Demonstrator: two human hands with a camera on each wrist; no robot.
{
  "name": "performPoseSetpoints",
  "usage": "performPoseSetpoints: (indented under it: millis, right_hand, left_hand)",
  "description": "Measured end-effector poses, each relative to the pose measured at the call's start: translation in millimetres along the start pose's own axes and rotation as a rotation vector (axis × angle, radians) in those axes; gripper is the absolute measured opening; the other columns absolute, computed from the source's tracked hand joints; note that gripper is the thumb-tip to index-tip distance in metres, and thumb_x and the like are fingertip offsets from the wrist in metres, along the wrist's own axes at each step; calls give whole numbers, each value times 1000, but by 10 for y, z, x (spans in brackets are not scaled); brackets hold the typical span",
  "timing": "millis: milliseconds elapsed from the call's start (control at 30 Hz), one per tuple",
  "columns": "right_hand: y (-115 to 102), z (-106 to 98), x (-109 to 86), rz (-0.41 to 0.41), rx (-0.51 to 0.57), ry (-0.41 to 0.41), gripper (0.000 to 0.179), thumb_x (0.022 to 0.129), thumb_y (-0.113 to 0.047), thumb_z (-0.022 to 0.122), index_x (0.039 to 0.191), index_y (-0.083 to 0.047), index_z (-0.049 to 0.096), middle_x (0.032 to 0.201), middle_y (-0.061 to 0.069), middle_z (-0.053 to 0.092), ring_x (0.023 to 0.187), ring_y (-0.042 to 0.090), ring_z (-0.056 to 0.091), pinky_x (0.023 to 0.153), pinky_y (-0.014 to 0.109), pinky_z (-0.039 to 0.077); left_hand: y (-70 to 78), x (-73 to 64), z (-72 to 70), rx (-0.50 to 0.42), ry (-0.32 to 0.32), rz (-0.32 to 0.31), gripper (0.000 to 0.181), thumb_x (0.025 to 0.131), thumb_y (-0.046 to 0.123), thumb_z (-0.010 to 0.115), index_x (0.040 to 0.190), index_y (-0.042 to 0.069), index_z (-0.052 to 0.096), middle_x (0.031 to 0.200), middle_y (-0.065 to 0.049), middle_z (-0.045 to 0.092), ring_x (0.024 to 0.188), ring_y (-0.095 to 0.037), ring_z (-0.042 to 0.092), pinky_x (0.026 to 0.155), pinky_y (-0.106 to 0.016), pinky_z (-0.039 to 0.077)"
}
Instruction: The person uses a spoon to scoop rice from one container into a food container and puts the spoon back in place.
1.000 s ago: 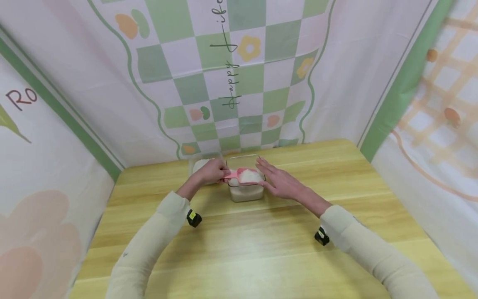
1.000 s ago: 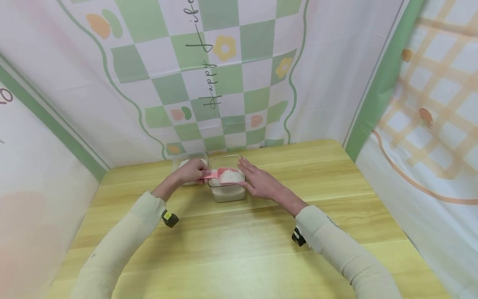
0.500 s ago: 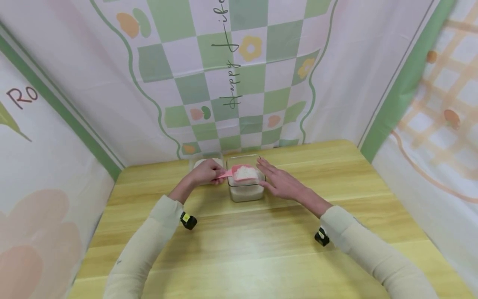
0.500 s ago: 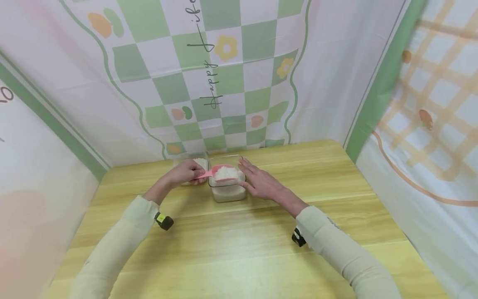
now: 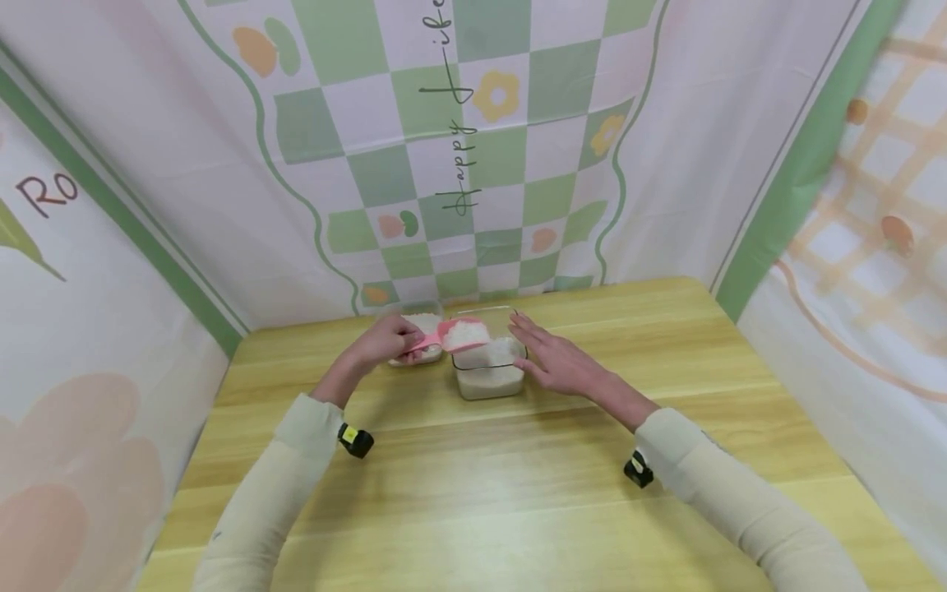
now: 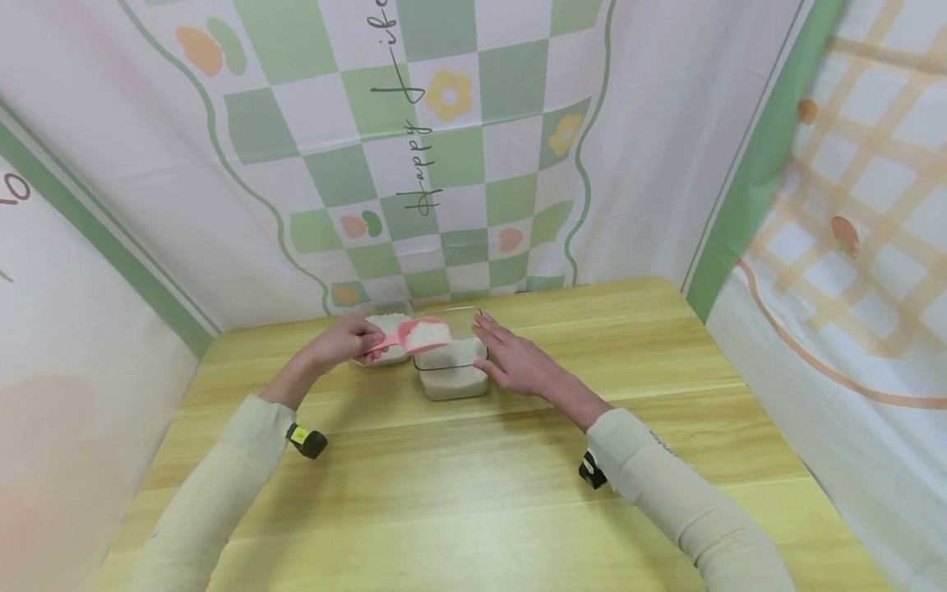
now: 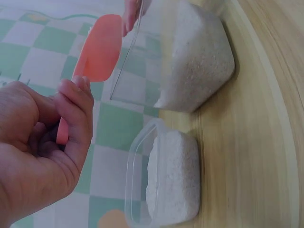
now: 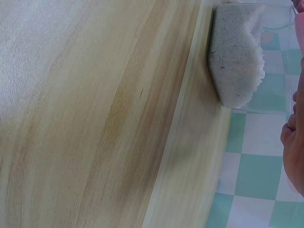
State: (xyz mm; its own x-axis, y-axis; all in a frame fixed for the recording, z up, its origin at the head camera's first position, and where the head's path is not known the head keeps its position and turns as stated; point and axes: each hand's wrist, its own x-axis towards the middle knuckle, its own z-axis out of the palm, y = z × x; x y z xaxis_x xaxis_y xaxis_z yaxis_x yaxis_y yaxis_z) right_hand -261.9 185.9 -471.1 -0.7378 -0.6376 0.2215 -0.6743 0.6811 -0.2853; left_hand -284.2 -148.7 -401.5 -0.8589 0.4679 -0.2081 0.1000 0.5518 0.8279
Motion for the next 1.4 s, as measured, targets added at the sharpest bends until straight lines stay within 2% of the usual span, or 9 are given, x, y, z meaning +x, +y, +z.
performPoseSetpoints:
  millis: [233,400,567,867,1067,1267,1400]
  right_hand:
    - [-8,-8,-3,-6,0,4,62,104,-30,50,152,5,31,163,21,22,151,35,25,117,51,34]
    - [-15,-8,-7,-10,4,4,62,104,-31,50,152,5,31,164,19,19,151,35,25,117,52,34]
    - [-22,-18,-4,-11,4,3,62,104,-29,50,152,5,31,164,20,20,151,35,24,118,51,33]
    - [-28,-16,0,-18,-11,4,62,105,-30,48,152,5,30,163,24,22,150,37,26,117,51,34]
    - [-20,-4,2,-23,-10,10,62,105,-33,47,152,5,31,162,25,23,150,38,26,116,52,34]
    - [-29,-13,2,-14,-12,-1,62,105,-33,47,151,6,32,162,24,22,150,37,26,117,51,34]
    - [-40,-20,-3,-8,-2,1,62,105,-31,48,152,5,31,163,24,22,150,36,25,117,51,34]
  left_hand:
    - [-70,-74,-112,-27,29,-21,30,104,7,45,94,-14,65,73,-8,63,61,-10,55,58,-22,48]
    - [-135,-136,-191,-26,65,-19,30,103,5,46,91,-14,65,73,-12,63,61,-11,55,57,-19,49]
    - [-213,-184,-273,-1,91,-21,29,103,5,47,86,-11,64,69,-6,61,60,-10,53,58,-20,49]
    - [-322,-209,-387,-26,135,-81,31,104,4,45,105,-21,62,71,-5,63,62,-9,56,59,-18,52]
    - [-400,-198,-415,-7,158,-105,28,103,4,46,96,-16,64,69,-3,63,60,-9,55,58,-19,51]
    - [-430,-168,-438,192,183,-131,28,102,6,50,86,-8,68,70,-5,66,60,-12,59,60,-24,53]
    - [-404,-144,-432,315,193,-150,28,101,9,52,84,-3,69,73,-7,68,67,-22,66,61,-24,53]
